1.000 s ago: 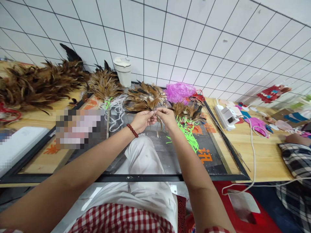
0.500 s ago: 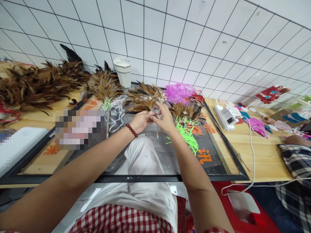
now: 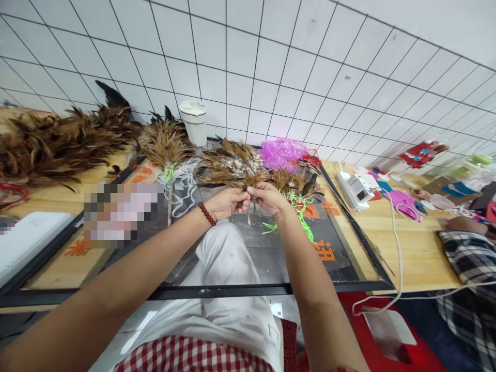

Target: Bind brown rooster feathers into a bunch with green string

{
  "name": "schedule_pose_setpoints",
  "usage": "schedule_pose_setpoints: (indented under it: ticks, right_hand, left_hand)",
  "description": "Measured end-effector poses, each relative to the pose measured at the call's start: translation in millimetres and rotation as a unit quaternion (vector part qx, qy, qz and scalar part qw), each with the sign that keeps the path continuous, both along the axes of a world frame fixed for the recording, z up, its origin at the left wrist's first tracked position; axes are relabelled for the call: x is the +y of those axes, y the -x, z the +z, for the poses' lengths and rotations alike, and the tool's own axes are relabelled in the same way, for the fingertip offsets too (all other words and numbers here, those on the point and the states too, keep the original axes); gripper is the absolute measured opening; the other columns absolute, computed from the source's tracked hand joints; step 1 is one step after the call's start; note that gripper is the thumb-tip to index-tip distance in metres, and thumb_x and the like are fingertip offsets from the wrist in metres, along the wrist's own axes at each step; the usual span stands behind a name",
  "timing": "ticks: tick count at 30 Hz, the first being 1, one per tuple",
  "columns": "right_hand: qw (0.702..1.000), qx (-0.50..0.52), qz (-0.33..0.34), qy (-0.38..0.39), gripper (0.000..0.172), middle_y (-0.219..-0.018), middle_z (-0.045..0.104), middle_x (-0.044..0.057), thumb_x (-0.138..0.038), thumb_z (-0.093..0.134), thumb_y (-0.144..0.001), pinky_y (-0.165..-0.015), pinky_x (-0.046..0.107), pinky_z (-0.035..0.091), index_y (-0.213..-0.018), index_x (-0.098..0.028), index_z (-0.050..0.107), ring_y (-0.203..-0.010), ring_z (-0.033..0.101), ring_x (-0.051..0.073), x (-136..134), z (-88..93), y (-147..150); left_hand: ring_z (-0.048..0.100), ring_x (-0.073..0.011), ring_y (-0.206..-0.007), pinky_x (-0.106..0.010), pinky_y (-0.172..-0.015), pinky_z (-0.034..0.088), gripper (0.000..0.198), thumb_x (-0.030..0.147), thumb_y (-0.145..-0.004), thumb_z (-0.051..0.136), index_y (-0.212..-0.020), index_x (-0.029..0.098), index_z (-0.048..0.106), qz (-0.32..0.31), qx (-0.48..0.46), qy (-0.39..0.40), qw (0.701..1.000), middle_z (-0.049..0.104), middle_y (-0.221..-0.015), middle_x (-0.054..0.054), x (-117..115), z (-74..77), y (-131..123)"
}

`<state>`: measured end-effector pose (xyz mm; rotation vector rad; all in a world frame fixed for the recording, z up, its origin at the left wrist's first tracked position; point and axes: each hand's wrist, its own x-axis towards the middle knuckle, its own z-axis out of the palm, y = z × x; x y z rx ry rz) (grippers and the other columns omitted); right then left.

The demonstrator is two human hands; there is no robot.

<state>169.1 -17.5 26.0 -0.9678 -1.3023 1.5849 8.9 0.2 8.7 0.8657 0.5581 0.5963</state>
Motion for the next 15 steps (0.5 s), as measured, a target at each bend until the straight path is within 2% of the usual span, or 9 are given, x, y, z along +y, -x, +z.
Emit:
schedule_pose_setpoints:
  ticks: [5, 7, 11, 13, 15]
  right_hand:
    - [0.993, -0.015, -0.112, -0.029, 0.04, -0.045, 0.053, -0.003, -0.042, 0.084, -0.05, -0.049, 0.023, 0.035, -0.049, -0.015, 0.055, -0.044, 0.045, 0.007, 8.3, -7.4, 7.2]
    - [0.99, -0.026, -0.136, -0.032, 0.042, -0.044, 0.05, -0.004, -0.043, 0.084, -0.049, -0.048, 0.023, 0.033, -0.047, -0.016, 0.052, -0.044, 0.042, 0.006, 10.3, -9.0, 10.4]
    - [0.979, -0.08, -0.176, -0.062, 0.037, -0.05, 0.049, -0.005, -0.049, 0.075, -0.06, -0.051, 0.023, 0.033, -0.059, -0.017, 0.056, -0.047, 0.04, 0.007, 12.1, -8.4, 6.4]
    - [0.949, -0.206, -0.213, -0.106, 0.029, -0.058, 0.055, -0.003, -0.044, 0.072, -0.065, -0.056, 0.024, 0.036, -0.069, -0.018, 0.061, -0.052, 0.045, 0.009, 12.0, -7.7, -0.8]
    - [0.886, -0.383, -0.223, -0.138, 0.021, -0.067, 0.062, 0.0, -0.037, 0.07, -0.067, -0.063, 0.025, 0.038, -0.073, -0.018, 0.066, -0.062, 0.052, 0.012, 10.7, -7.5, -7.4]
  left_hand:
    - [0.062, -0.0111, -0.057, -0.024, -0.058, 0.052, 0.018, 0.024, -0.081, 0.065, -0.076, 0.007, 0.062, 0.035, 0.033, -0.043, 0.998, 0.065, -0.069, -0.008, -3.4, 4.4, -1.6]
    - [0.061, -0.0108, -0.054, -0.025, -0.056, 0.051, 0.017, 0.022, -0.083, 0.062, -0.075, 0.007, 0.061, 0.059, 0.057, -0.063, 0.995, 0.064, -0.066, -0.007, -4.5, 4.4, -3.8]
    - [0.055, -0.0079, -0.047, -0.021, -0.049, 0.045, 0.017, 0.021, -0.084, 0.059, -0.071, 0.009, 0.058, 0.16, 0.045, -0.078, 0.983, 0.058, -0.058, -0.002, -2.3, 2.2, -6.1]
    - [0.052, -0.0061, -0.047, -0.018, -0.046, 0.041, 0.016, 0.022, -0.084, 0.058, -0.073, 0.01, 0.057, 0.218, 0.002, -0.076, 0.973, 0.056, -0.058, 0.0, 0.7, 1.5, -5.1]
    - [0.047, -0.0042, -0.044, -0.015, -0.042, 0.035, 0.015, 0.021, -0.085, 0.056, -0.074, 0.011, 0.056, 0.264, -0.031, -0.075, 0.961, 0.051, -0.055, 0.003, 4.0, 1.5, -3.5]
